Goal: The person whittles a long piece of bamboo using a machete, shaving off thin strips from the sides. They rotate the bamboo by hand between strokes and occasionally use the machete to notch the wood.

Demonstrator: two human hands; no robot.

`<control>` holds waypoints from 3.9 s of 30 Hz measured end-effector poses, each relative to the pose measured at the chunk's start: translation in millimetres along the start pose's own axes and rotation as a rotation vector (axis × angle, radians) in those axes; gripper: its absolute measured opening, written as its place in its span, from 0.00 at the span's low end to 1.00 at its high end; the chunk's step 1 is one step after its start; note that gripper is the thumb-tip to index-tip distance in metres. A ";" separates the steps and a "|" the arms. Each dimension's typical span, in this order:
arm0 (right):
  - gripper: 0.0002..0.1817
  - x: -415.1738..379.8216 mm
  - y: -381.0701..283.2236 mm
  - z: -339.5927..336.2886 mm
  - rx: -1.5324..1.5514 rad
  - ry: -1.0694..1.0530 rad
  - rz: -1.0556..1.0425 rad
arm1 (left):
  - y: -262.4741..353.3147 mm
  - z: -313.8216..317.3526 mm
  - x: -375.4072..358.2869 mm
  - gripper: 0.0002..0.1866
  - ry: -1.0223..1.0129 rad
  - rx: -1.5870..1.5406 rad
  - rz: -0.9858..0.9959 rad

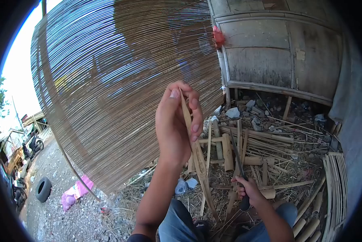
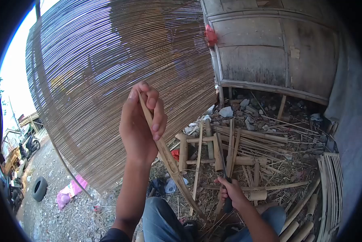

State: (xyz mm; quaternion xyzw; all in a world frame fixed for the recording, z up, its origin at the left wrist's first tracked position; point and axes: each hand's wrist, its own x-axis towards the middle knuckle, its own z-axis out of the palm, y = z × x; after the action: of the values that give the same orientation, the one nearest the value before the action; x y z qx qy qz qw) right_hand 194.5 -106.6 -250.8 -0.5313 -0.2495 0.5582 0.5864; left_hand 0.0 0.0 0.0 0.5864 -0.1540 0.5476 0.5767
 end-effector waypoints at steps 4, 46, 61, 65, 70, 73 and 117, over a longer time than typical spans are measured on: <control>0.18 -1.4 1.5 0.4 0.020 0.000 -0.011 | 5.1 5.0 3.4 0.09 -0.008 -0.095 -0.059; 0.20 -7.8 -3.0 5.9 -0.032 -0.036 -0.005 | 51.2 7.7 11.4 0.23 -0.419 -0.279 -0.126; 0.20 11.8 -10.0 8.6 0.181 -0.097 0.017 | 61.0 -2.0 -8.9 0.34 -0.478 -0.245 -0.190; 0.20 3.0 -11.9 7.1 0.059 -0.061 0.027 | 54.1 -2.0 -14.7 0.34 -0.404 -0.160 -0.132; 0.21 -0.2 -7.4 -4.5 0.045 -0.025 0.027 | 35.7 2.9 -14.1 0.33 -0.301 -0.019 -0.030; 0.21 2.9 -5.1 -14.1 0.104 -0.026 0.021 | 27.4 4.6 -14.2 0.33 -0.248 0.077 0.034; 0.20 -0.8 -1.9 -12.1 0.054 0.018 0.035 | -46.9 -25.5 -44.5 0.37 -0.265 0.259 -0.317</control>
State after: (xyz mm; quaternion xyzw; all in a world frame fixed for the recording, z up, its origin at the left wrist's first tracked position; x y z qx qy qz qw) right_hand 205.8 -111.2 -252.6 -0.5246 -0.2199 0.5702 0.5927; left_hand 10.6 15.0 -67.0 0.7391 -0.0627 0.3837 0.5501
